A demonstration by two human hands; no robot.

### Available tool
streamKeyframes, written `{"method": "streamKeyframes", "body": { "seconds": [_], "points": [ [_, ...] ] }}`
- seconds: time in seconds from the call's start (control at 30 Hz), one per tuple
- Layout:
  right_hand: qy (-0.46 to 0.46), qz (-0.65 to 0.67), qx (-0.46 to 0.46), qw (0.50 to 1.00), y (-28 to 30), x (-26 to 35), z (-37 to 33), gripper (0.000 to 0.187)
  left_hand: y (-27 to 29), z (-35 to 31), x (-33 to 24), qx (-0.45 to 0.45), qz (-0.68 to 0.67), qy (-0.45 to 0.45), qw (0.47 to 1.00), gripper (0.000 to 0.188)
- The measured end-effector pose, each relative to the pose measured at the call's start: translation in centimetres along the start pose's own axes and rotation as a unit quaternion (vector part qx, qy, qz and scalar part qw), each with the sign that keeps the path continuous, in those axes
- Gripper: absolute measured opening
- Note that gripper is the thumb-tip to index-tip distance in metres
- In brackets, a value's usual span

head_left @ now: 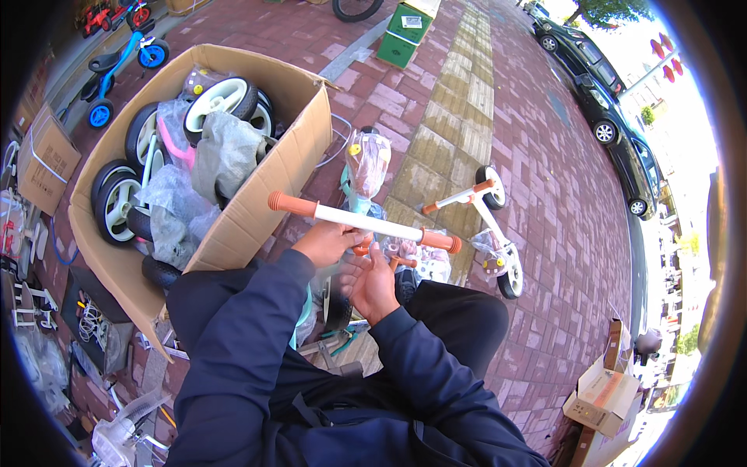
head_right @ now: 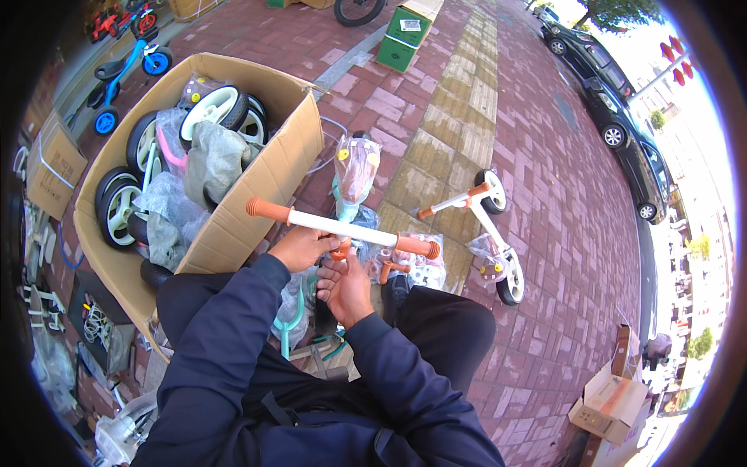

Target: The person assembles a child's balance scooter by attaching wheels to the frame, installing a seat, and connecting the handlebar. They use a wrench to tighten bolts and secure the components together.

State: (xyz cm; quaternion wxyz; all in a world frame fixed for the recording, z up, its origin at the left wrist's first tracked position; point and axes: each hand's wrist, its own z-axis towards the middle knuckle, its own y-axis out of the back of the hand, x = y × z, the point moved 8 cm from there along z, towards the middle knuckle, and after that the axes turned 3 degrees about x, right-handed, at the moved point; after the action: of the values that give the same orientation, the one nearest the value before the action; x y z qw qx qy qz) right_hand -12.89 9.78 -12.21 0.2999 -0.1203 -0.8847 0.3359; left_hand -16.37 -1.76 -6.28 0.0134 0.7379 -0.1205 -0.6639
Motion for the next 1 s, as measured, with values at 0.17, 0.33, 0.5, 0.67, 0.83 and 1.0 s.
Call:
{"method": "streamKeyframes", "body": {
  "seconds": [0.17,0.33,0.5,0.67,0.83,1.0],
  "points": [
    [0.07,-0.052,-0.022,0.996,-0.2,0.8,-0.2,0.037,-0.2,0.0,-0.5,-0.006,0.024,-0.015,1.0,0.028],
    [0.101,-0.109,-0.067,0.987,-0.1,1.0,-0.9,0.029,0.0,-0.1,-0.4,-0.017,0.035,0.021,0.999,0.026],
    [0.158,-0.231,-0.107,0.954,-0.2,2.2,-1.6,0.034,0.1,-0.4,-0.8,-0.011,0.016,0.024,1.0,0.025],
    [0.115,-0.141,-0.101,0.978,0.9,1.1,-0.9,0.032,0.1,-0.4,-0.8,-0.021,0.024,0.0,0.999,0.027],
    [0.284,-0.503,-0.217,0.787,-0.6,5.0,-3.5,0.037,-0.4,0.0,1.0,-0.013,0.004,0.008,1.0,0.02],
    [0.56,-0.665,-0.124,0.477,-8.1,9.6,-10.1,0.031,-0.8,0.6,1.4,-0.014,-0.015,-0.037,0.999,0.02]
  ]
}}
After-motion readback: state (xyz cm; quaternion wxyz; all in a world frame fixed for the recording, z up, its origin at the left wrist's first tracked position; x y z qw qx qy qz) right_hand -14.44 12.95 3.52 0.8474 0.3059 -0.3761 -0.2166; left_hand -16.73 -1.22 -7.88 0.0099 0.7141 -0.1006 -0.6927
